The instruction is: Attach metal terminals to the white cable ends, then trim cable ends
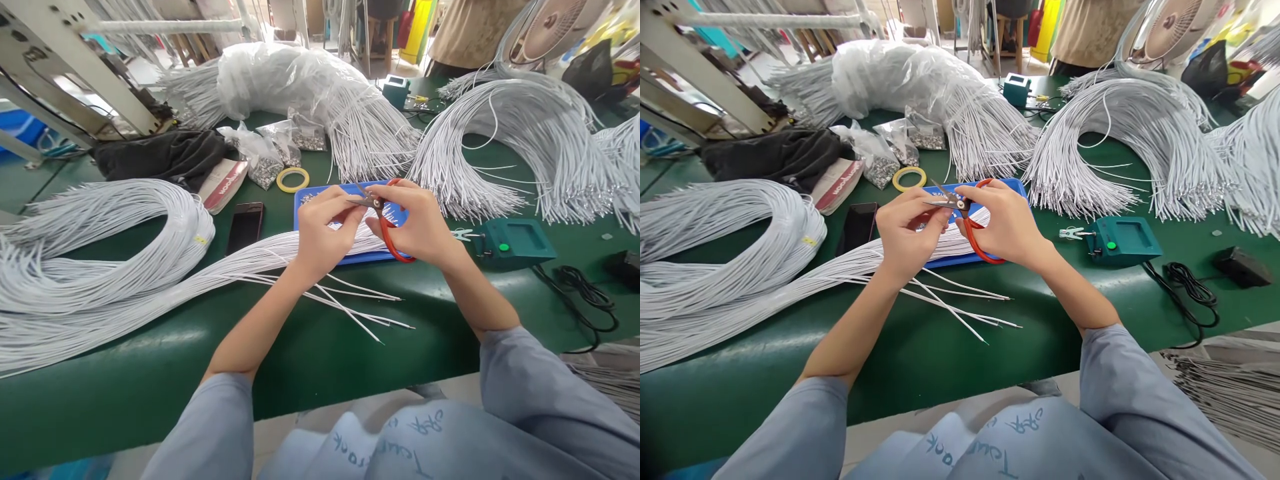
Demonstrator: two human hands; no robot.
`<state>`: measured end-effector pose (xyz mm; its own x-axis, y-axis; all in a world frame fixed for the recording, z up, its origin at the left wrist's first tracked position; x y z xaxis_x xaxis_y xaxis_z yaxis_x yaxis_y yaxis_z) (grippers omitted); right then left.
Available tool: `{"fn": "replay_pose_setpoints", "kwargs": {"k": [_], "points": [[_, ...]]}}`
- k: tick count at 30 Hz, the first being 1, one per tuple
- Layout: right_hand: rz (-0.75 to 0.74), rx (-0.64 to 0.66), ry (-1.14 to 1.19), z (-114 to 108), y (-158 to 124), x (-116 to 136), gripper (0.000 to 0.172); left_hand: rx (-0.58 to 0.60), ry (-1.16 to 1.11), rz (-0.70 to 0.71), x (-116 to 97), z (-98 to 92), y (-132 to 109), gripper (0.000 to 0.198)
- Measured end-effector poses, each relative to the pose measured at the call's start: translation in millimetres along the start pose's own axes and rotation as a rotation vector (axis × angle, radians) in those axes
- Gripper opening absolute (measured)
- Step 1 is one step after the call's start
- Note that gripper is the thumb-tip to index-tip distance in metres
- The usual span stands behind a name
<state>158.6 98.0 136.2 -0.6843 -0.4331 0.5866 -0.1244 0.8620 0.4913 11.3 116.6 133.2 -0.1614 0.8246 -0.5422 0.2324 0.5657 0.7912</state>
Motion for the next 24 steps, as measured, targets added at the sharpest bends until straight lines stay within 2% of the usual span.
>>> {"fn": "replay_pose_setpoints", "kwargs": {"k": [5, 9, 12, 15, 17, 19, 21, 24], "points": [[0.055, 0.005, 0.038, 0.0, -2.8, 3.9, 0.030, 0.013, -0.063, 0.010, -1.2, 2.2, -0.3, 0.013], [0.095, 0.027, 0.078, -0.3, -1.0, -0.2, 0.030, 0.032, -0.130, -0.048, 7.6, 0.4, 1.0, 0.015], [0.205, 0.001, 0.069, -5.1, 6.6, -19.9, 0.024, -0.094, -0.134, -0.115, 21.3, -16.0, 5.7, 0.016], [0.270, -0.126, 0.146, -16.1, 12.6, -34.5, 0.018, -0.214, -0.105, -0.166, 28.4, -30.7, 8.8, 0.019], [0.232, -0.200, 0.295, -21.3, 11.3, -31.3, 0.019, -0.179, -0.108, -0.180, 25.1, -27.9, 8.6, 0.021], [0.199, -0.229, 0.429, -22.3, 6.2, -21.3, 0.021, -0.098, -0.117, -0.188, 17.7, -17.4, 6.3, 0.022], [0.192, -0.231, 0.476, -19.9, 0.3, -9.9, 0.023, -0.035, -0.126, -0.198, 10.5, -6.3, 2.9, 0.024], [0.161, -0.202, 0.473, -13.4, -4.6, 1.9, 0.025, -0.007, -0.143, -0.196, 4.8, 2.7, -0.7, 0.028]]}}
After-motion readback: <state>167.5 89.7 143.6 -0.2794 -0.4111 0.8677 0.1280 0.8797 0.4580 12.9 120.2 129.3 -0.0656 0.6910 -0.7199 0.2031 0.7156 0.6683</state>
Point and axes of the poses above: each hand's wrist, its own y-axis towards the middle knuckle, its own z-axis out of the palm, x = y × z, the point moved 5 cm from there along y, towards the middle knuckle, and after that the axes turned 5 degrees about z, right-handed, at the moved point
